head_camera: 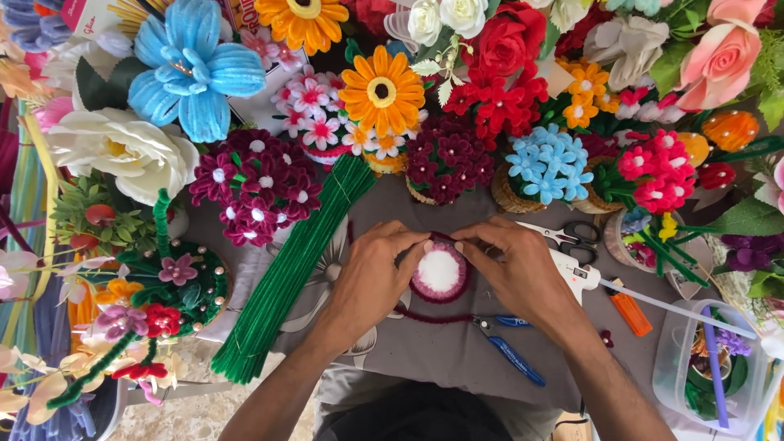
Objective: Using a hot glue gun to attach a pink decorative base to a wire stem as part of a floral craft assembly.
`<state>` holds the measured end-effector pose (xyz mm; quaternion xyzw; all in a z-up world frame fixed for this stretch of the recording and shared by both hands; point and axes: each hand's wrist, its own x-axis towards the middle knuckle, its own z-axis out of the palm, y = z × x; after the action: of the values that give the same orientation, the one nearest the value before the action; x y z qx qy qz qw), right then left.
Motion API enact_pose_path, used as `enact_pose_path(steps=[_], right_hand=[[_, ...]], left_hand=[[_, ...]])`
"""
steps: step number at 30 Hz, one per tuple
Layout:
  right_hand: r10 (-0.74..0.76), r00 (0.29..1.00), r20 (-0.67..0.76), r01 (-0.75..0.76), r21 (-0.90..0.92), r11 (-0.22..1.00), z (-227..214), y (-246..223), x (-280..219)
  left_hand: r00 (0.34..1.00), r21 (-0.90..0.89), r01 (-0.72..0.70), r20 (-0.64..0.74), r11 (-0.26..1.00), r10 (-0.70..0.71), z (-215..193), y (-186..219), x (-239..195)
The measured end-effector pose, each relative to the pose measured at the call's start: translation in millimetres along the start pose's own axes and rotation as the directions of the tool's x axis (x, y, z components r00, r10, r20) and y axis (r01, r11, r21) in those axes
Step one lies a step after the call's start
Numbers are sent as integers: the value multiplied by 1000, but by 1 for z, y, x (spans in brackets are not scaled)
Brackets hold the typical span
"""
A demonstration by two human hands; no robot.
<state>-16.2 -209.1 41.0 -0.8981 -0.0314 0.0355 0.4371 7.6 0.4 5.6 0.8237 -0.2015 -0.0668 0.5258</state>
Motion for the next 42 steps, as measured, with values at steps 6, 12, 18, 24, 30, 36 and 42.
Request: enact_pose_path(steps=[6, 12, 18, 24, 30, 36, 42], right_hand=[[33, 999, 30, -35, 71, 997, 3, -2, 5], [69, 994, 81, -80, 137, 987, 4, 0, 13], [71, 991, 114, -87, 142, 986, 4, -2, 14], [31, 993, 118, -47, 132, 990, 4, -1, 13], [17, 994, 109, -27, 87, 996, 5, 6, 8], [108, 992, -64, -102, 88, 991, -5, 7, -20], [246, 949, -198, -117, 503, 856, -22, 11, -50]], left_hand=[[999, 20, -43, 23, 999, 43, 4, -2, 0], [994, 127, -110, 36, 986, 107, 11, -12, -1], [994, 66, -109, 19, 992, 108, 12, -12, -2], [983, 209, -183, 40, 961, 179, 16, -18, -4], [983, 155, -183, 37, 971, 179, 13, -11, -6], [975, 16, -123, -184, 992, 124, -3, 13, -17], [918, -255, 11, -381, 967, -111, -8, 11, -24]])
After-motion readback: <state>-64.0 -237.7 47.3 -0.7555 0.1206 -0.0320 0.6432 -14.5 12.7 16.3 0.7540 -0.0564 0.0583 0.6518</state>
